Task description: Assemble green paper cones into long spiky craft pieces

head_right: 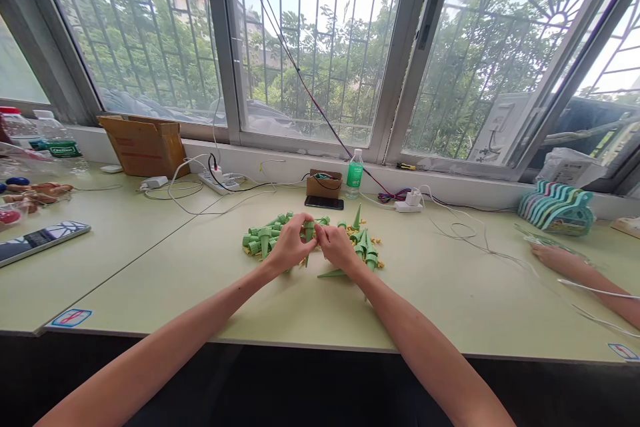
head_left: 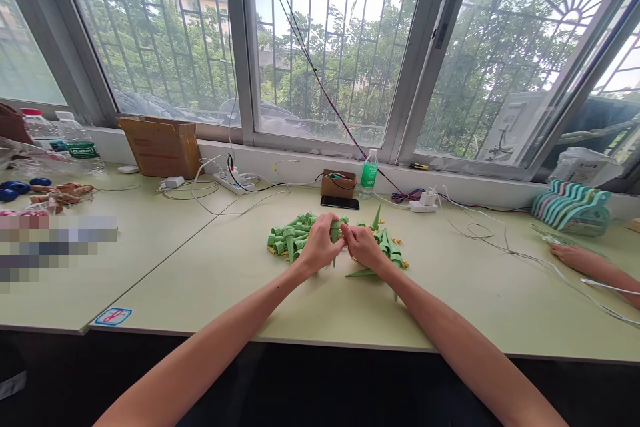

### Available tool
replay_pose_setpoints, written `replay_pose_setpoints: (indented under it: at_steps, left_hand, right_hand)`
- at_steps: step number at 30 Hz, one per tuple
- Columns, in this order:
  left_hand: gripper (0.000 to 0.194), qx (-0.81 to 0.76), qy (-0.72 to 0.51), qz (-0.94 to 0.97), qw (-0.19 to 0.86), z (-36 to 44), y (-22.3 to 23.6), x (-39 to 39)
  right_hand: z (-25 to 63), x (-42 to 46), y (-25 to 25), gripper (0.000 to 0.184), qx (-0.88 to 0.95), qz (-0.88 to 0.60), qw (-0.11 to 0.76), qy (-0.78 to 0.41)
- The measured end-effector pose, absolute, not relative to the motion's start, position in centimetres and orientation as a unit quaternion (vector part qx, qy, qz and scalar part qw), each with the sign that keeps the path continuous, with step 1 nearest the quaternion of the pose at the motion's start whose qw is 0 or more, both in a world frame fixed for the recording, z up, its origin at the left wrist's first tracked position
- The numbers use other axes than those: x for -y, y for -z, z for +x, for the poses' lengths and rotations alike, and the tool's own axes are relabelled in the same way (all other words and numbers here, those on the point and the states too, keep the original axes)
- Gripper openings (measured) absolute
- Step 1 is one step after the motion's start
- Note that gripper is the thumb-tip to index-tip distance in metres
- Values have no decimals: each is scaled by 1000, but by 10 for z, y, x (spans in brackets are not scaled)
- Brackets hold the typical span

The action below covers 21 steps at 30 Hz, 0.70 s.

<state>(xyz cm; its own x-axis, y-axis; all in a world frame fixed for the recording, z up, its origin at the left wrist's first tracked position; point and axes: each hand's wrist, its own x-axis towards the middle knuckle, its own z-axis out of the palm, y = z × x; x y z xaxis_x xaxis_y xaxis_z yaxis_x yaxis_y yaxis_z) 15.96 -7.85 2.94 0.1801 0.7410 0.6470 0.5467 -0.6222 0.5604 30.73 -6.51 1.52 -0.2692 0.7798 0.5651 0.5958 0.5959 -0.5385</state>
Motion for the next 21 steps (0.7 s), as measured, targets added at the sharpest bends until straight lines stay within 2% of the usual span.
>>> replay_pose_setpoints:
  at_steps: [9, 16, 21]
  left_hand:
    - [24, -424, -480, 760, 106, 160, -30, 79]
    - [21, -448, -497, 738, 90, 159, -32, 78]
    - [23, -440, -497, 742, 90, 158, -30, 77]
  right_hand:
    - [307, 66, -16, 59, 784, -449, 410, -126]
    - [305, 70, -19, 36, 762, -444, 445, -152]
    - [306, 69, -17, 40, 766, -437, 446, -150]
